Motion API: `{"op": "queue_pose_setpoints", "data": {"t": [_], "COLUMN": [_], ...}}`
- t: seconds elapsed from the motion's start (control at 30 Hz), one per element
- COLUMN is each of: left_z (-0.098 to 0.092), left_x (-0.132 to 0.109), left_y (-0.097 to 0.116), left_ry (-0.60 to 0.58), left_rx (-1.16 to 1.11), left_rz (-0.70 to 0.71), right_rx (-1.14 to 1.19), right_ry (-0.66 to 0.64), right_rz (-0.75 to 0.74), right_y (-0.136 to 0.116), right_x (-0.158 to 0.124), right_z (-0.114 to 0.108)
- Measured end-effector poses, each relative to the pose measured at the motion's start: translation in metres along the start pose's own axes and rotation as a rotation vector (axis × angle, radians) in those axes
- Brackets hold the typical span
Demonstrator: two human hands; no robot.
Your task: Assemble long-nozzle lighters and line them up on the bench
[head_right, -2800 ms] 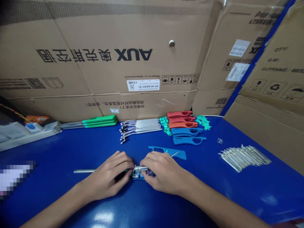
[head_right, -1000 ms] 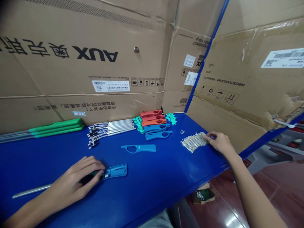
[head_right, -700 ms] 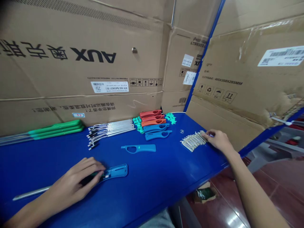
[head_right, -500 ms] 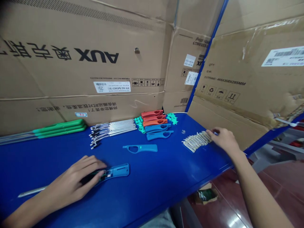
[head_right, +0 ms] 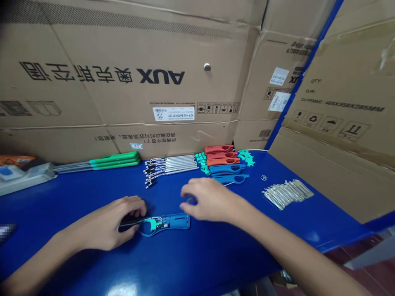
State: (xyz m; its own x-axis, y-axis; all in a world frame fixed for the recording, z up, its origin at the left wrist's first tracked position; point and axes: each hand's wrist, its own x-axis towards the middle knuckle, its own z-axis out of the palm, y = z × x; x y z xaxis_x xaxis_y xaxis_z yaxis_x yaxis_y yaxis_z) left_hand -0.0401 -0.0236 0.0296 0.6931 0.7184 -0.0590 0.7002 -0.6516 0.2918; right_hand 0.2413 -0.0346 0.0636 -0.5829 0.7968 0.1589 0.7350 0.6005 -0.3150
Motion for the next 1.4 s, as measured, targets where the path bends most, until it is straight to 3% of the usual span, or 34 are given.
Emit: {"op": "queue_pose_setpoints", "data": {"t": [0.1,0.27,0.57,0.83,1.13,1.4], "left_z": [-0.001,0.002,0.016,0.018,0.019,0.008], "left_x": [-0.001,0.001,0.008,0.009,0.009,0.005], "left_y": [-0.004,0.004,0.013,0.013,0.012,0.011], "left_ry": [-0.004,0.033,0.082,0.169,0.207,0.258], "left_rx": [-0.009,-0.015,-0.061,0.077,0.072,0.032], "left_rz": [-0.032,0.012,0.082,0.213,0.232,0.267], "right_rx": [-0.024,0.000,0.204,0.103,0.057,0.069], "right_ry": [-0.159,-0.147,-0.135,-0.122,-0.104,-0.028], "right_rz": [-0.123,-0.145,-0.131,-0.191,-0.197,-0.198], "right_y": [-0.019,-0.022,-0.014,-0.014,-0.018,-0.017], "right_x": [0.020,0.020,0.011,0.010,0.009,0.007], "right_z": [0.029,0.053,0.058,0.059,0.061,0.064]}}
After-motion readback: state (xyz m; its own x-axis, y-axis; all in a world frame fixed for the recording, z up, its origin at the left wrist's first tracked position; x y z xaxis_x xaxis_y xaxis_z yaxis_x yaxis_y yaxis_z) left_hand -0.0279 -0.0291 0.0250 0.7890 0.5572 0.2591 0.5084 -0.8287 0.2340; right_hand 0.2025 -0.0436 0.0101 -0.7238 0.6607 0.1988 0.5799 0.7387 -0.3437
